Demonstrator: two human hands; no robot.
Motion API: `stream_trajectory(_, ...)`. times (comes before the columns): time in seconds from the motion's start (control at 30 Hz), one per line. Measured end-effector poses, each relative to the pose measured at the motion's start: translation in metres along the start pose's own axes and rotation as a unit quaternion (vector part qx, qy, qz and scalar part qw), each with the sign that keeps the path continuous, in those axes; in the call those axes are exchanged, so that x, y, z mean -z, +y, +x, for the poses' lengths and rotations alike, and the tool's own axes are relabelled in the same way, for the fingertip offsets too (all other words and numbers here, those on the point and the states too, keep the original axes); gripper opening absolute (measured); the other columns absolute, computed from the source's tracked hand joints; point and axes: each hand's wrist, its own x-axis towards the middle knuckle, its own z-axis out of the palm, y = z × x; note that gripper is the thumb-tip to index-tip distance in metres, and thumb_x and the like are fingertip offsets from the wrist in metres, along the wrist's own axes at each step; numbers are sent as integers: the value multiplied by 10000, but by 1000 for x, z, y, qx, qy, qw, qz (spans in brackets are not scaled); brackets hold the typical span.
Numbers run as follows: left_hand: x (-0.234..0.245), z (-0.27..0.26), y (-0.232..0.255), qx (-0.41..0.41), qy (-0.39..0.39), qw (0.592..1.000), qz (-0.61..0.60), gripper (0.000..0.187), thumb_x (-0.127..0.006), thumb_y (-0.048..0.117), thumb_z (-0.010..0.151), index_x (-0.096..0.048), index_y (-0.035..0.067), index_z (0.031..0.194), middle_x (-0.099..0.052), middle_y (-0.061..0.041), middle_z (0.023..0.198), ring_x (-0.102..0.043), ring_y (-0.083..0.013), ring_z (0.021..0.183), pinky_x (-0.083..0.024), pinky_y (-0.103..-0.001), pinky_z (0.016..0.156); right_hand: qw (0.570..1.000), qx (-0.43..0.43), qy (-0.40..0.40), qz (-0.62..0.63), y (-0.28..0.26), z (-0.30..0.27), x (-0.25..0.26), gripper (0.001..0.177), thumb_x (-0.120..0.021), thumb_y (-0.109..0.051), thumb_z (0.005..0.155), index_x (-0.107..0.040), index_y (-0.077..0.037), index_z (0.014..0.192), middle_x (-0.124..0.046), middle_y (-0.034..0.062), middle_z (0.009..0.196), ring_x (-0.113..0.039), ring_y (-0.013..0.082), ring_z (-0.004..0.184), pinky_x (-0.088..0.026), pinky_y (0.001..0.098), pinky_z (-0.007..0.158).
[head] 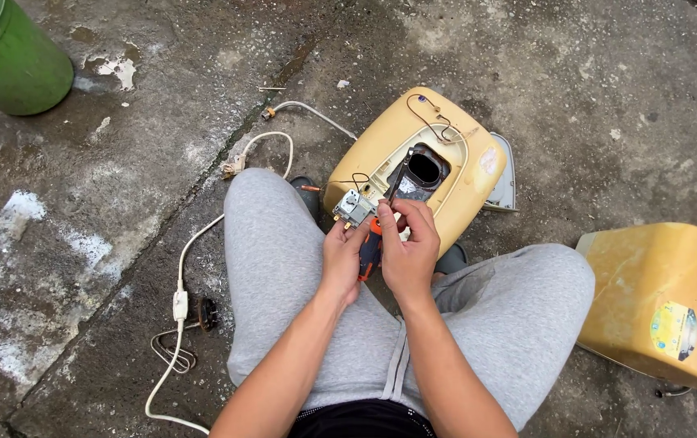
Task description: The person sits on the floor and uses a screwdriver to disassemble a small electrical component from a beige appliance. They manipulate the component and wires, then place the part back into the appliance's housing.
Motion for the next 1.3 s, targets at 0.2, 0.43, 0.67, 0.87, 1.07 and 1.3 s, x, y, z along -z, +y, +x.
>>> stream_trajectory(0.2,4,7,-6,11,-54,998,2,179,-740,88,908,-594,11,978,-691,-149,702,-672,-272,462,-554,-362,384,994,-19,-95,52,-6,9,27,112,-710,-78,995,-739,2,1069,-736,120,844,-658,152,812,-565,337,786)
stream_trajectory(0.43,18,20,-31,39,-75,996,-1,161,-728,54,907,-634,-27,1010,-690,-170,705,-693,-314,488,-581,-404,412,989,34,-141,-4,-22,16,41,63,-688,-53,996,-706,3,1019,-757,134,827,-737,213,797,-587,382,790)
stream_trajectory(0.67,23,20,-43,37,-53,998,-15,158,-715,39,921,-662,-17,1058,-734,-131,801,-721,-276,569,-609,-389,470,983,116,-83,-112,-25,9,28,50,-704,-79,1009,-692,-41,979,-758,76,756,-720,269,731,-546,379,783)
stream_trajectory(0.87,20,12,-34,31,-28,999,-4,162,-736,38,909,-677,-30,1045,-732,-106,805,-694,-167,620,-601,-295,534,979,131,-11,-153,-10,4,14,80,-681,-111,1034,-681,-52,980,-749,44,722,-711,241,721,-520,369,800)
stream_trajectory(1.07,15,8,-33,32,-25,999,1,160,-770,41,885,-682,-15,1006,-728,-90,776,-691,-137,628,-591,-250,539,980,120,31,-159,-3,3,8,127,-646,-111,1059,-673,-60,945,-723,39,676,-677,258,691,-519,361,717)
stream_trajectory(1.3,2,0,-20,21,-28,999,-12,164,-791,35,868,-648,-20,927,-702,-91,715,-690,-140,605,-566,-236,498,981,111,98,-122,13,3,1,168,-649,-115,1056,-670,-77,894,-677,32,618,-620,191,600,-501,308,640)
